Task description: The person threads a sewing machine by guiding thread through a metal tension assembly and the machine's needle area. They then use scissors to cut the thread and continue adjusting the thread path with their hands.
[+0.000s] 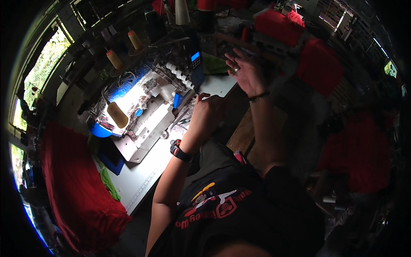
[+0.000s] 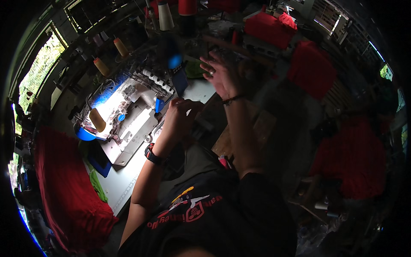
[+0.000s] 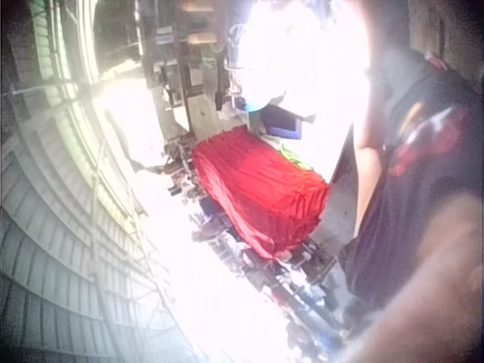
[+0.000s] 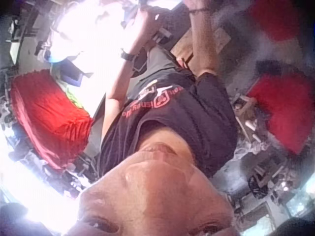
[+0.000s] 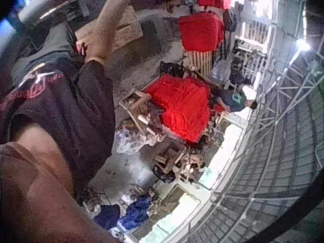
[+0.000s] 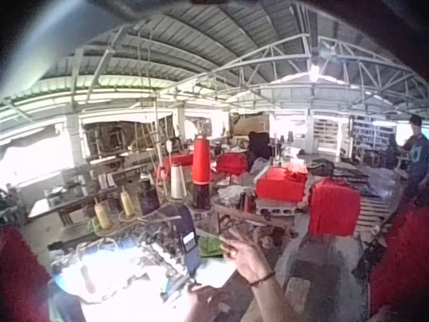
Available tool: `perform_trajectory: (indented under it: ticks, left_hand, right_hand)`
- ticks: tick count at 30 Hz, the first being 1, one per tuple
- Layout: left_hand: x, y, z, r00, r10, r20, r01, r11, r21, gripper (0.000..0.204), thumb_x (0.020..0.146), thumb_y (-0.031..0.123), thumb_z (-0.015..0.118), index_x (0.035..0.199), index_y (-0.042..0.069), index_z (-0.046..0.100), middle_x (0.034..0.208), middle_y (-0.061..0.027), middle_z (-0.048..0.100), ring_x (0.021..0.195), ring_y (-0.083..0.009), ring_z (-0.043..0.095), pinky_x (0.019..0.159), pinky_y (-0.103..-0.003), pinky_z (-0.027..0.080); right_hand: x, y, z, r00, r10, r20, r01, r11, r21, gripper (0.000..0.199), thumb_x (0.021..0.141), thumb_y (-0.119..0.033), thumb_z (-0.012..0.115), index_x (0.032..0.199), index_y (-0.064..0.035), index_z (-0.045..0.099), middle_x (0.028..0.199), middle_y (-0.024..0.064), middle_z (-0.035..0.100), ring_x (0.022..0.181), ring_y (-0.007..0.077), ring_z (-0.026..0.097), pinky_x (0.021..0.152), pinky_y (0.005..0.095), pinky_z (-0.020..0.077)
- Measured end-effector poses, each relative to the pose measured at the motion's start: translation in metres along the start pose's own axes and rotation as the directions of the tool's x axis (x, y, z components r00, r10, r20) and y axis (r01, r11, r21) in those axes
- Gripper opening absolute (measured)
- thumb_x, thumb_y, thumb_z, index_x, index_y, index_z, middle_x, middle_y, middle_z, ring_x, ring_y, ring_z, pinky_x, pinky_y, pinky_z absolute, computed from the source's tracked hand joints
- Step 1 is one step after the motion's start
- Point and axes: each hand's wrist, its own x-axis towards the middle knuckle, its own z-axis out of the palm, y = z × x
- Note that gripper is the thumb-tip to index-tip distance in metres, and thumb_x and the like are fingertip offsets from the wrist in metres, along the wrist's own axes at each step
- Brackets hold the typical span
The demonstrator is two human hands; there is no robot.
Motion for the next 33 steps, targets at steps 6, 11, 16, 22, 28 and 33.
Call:
perform_trajectory:
  ticks: [6,11,16,22,28,33]
  left_hand:
    - [0.009,0.007,0.006,0.992,0.016,-0.125,-0.01,0.999,0.044,0.013,0.083,0.01,0.057,0.092,0.011,0.067,0.091,-0.0036,0.068,0.088,-0.0226,0.062,0.093,-0.038,0.036]
    - [0.013,0.019,-0.015,0.978,0.067,-0.199,-0.039,0.989,0.142,0.009,0.085,0.01,0.058,0.092,0.011,0.064,0.09,-0.0029,0.068,0.086,-0.0218,0.062,0.094,-0.038,0.035]
    - [0.011,0.017,-0.015,0.982,-0.004,-0.19,0.021,0.996,0.084,0.009,0.084,0.01,0.059,0.091,0.011,0.065,0.091,-0.003,0.068,0.085,-0.0217,0.063,0.095,-0.038,0.035]
    - [-0.004,0.017,-0.008,0.991,-0.062,-0.12,0.067,0.997,0.044,0.01,0.084,0.011,0.059,0.091,0.011,0.065,0.09,-0.0022,0.068,0.088,-0.0213,0.063,0.096,-0.04,0.034]
    - [-0.016,0.0,-0.002,0.979,-0.104,-0.173,0.128,0.983,0.133,0.011,0.086,0.013,0.055,0.091,0.01,0.064,0.09,-0.0025,0.067,0.087,-0.0205,0.063,0.098,-0.042,0.031]
    - [-0.008,-0.003,-0.001,0.968,-0.049,-0.246,0.085,0.987,0.138,0.01,0.086,0.012,0.056,0.091,0.01,0.064,0.09,-0.0014,0.066,0.089,-0.0188,0.062,0.099,-0.042,0.031]
  right_hand:
    - [-0.002,0.034,-0.006,0.992,-0.097,-0.078,0.1,0.994,0.042,0.032,0.088,-0.013,0.053,0.12,-0.0094,0.051,0.111,0.0085,0.06,0.096,0.0161,0.057,0.087,0.0327,0.0395]
    - [-0.001,0.056,-0.018,0.885,-0.465,-0.039,0.309,0.648,-0.696,0.046,0.089,-0.009,0.043,0.134,-0.0037,0.037,0.114,0.0146,0.057,0.09,0.0188,0.061,0.076,0.0284,0.0474]
    - [-0.003,0.057,-0.014,0.823,-0.567,0.046,0.301,0.366,-0.88,0.049,0.087,-0.003,0.045,0.135,-0.0043,0.034,0.118,0.0168,0.053,0.09,0.0212,0.061,0.078,0.0315,0.049]
    - [0.016,0.055,-0.019,0.761,-0.649,-0.01,0.425,0.51,-0.748,0.052,0.087,0.002,0.046,0.137,-0.0051,0.031,0.118,0.0134,0.052,0.09,0.0207,0.059,0.08,0.0326,0.0484]
    - [0.004,0.043,-0.004,0.943,-0.25,-0.22,0.206,0.957,-0.203,0.054,0.085,-0.003,0.053,0.135,-0.011,0.034,0.116,0.0087,0.054,0.094,0.0167,0.057,0.084,0.0333,0.0406]
    - [0.0,0.047,-0.013,0.997,0.065,-0.037,-0.05,0.951,0.305,0.042,0.086,-0.01,0.055,0.124,-0.0169,0.04,0.121,0.0067,0.054,0.114,0.0179,0.047,0.098,0.0388,0.0267]
